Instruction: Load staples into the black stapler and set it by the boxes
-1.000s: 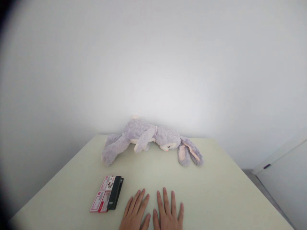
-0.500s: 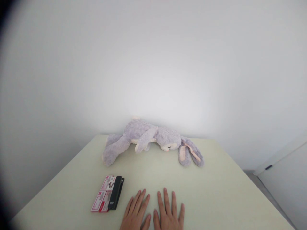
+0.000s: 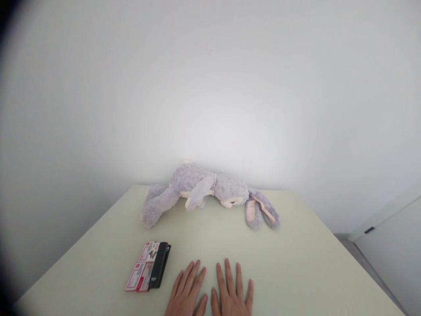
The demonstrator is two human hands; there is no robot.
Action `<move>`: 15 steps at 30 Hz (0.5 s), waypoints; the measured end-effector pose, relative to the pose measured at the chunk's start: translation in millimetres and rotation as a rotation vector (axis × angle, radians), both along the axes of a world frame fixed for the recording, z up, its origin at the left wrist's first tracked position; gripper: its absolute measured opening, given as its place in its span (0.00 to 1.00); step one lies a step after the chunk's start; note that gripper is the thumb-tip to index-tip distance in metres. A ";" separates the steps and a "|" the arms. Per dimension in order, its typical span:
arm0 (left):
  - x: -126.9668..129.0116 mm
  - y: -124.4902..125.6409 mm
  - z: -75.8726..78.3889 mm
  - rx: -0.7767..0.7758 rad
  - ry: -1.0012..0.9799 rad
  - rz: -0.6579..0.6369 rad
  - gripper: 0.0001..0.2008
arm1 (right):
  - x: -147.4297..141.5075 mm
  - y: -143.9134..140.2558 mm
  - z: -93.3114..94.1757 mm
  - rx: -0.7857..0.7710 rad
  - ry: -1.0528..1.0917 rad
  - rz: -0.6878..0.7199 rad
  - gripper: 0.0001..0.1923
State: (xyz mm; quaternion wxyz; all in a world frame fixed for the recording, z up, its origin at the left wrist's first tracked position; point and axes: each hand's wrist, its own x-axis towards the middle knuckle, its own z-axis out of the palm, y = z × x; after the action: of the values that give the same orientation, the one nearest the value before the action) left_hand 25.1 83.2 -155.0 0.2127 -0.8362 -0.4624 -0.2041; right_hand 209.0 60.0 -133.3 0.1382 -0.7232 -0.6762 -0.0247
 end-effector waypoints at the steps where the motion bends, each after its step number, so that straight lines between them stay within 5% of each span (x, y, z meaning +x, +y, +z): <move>1: 0.0 -0.2 0.1 0.003 0.004 0.002 0.34 | -0.1 0.1 0.7 0.002 0.012 0.001 0.30; 10: 0.3 1.3 -3.2 -0.020 -0.021 -0.004 0.34 | 2.5 -1.2 3.7 0.012 0.180 0.003 0.29; 15: 8.6 -3.4 -7.7 -0.035 -0.054 0.022 0.34 | -4.6 11.4 31.5 -0.092 0.382 0.053 0.27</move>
State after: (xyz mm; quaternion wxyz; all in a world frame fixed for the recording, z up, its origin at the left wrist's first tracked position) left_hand 33.6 79.8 -162.7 0.1878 -0.8288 -0.4808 -0.2158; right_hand 204.4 71.4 -101.8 0.2316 -0.7023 -0.6567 0.1477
